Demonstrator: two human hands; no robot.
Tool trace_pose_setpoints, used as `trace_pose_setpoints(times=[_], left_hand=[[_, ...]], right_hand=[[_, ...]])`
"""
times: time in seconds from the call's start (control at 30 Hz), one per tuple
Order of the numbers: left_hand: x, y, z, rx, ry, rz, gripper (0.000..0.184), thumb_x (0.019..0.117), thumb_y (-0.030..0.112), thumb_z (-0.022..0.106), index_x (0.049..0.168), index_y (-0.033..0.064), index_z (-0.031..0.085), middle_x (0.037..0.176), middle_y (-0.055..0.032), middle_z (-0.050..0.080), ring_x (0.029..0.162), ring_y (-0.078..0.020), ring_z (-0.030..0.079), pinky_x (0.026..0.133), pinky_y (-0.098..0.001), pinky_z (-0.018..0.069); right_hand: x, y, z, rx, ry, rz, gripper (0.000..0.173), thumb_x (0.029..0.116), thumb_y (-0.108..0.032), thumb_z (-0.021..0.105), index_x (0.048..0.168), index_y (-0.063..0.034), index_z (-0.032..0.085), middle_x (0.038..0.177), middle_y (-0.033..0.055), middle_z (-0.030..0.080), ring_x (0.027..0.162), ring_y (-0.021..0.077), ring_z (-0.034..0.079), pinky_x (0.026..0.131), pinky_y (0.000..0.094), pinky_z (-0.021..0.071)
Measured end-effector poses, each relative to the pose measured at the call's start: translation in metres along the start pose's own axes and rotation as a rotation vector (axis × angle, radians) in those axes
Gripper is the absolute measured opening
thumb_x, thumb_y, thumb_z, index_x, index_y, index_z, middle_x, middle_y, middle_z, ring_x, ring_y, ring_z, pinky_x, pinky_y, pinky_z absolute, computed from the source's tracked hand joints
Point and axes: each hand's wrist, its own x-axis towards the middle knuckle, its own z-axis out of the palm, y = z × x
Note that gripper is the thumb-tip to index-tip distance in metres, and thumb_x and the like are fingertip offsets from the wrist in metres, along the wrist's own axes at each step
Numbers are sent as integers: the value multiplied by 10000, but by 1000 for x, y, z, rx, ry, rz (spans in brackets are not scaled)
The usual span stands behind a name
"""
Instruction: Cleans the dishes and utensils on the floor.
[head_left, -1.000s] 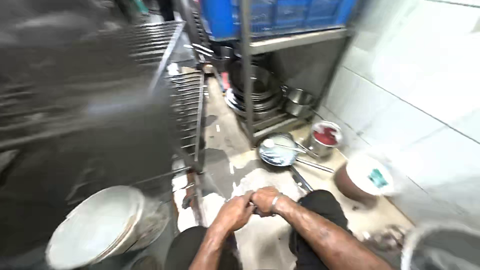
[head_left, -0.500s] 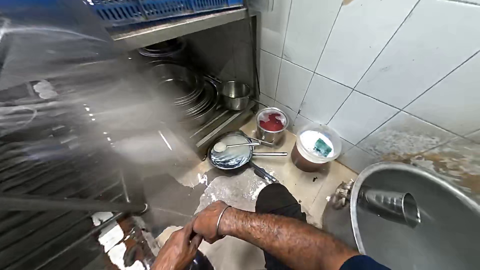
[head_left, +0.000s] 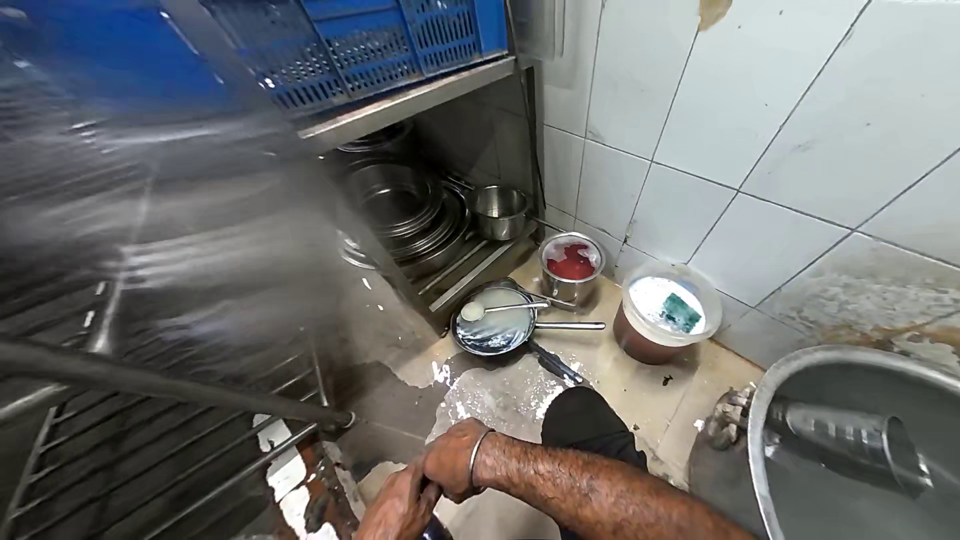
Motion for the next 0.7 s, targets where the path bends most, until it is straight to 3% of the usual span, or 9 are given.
trace_pose_setpoints(times=[0.2,0.37,0.43,0.53,0.63,0.7], left_hand=[[2,1,1,-11,-19,4,413,1023,272,583,1364,41,610,1137,-202,730,1096,-354,706,1008,-567,524],[5,-4,3,-40,-26,-17,423,1038,300,557,1387,64,591,1113,-169,737,1062,-320,717,990,-550,539],[5,-2,0,-41,-56,-41,502,1054,317,553,1488,69,508,1132,-163,737,1063,-327,716,1000,-547,539],[2,3,-2,-53,-114,-76,550,1055,325,564,1555,126,454,1198,-162,727,1107,-342,704,1024,-567,524],[1,0,1,-50,-143,-79,543,1057,338,551,1559,155,454,1223,-149,724,1128,-335,700,1027,-576,521],[-1,1,-1,-43,-146,-73,542,1062,347,536,1563,159,449,1250,-150,715,1153,-336,690,1037,-576,513]], right_hand=[[-1,1,2,6,-7,14,348,889,-135,752,1218,-67,662,1143,182,706,1044,407,681,807,662,531],[1,5,-5,-4,-33,13,287,920,-189,746,1163,-49,685,1102,209,707,1041,428,679,806,674,526],[-3,15,-17,40,2,63,311,948,-248,738,1160,-25,700,1130,240,700,1078,456,665,840,697,512],[-14,43,-44,182,233,285,465,939,-305,734,1305,-32,647,1291,257,654,1189,459,635,937,701,497],[-28,91,-63,347,615,579,601,929,-303,734,1457,-72,563,1520,215,516,1342,403,559,1064,623,482],[-49,125,-69,432,779,752,658,914,-289,758,1486,-52,533,1547,227,483,1380,403,528,1107,595,464]])
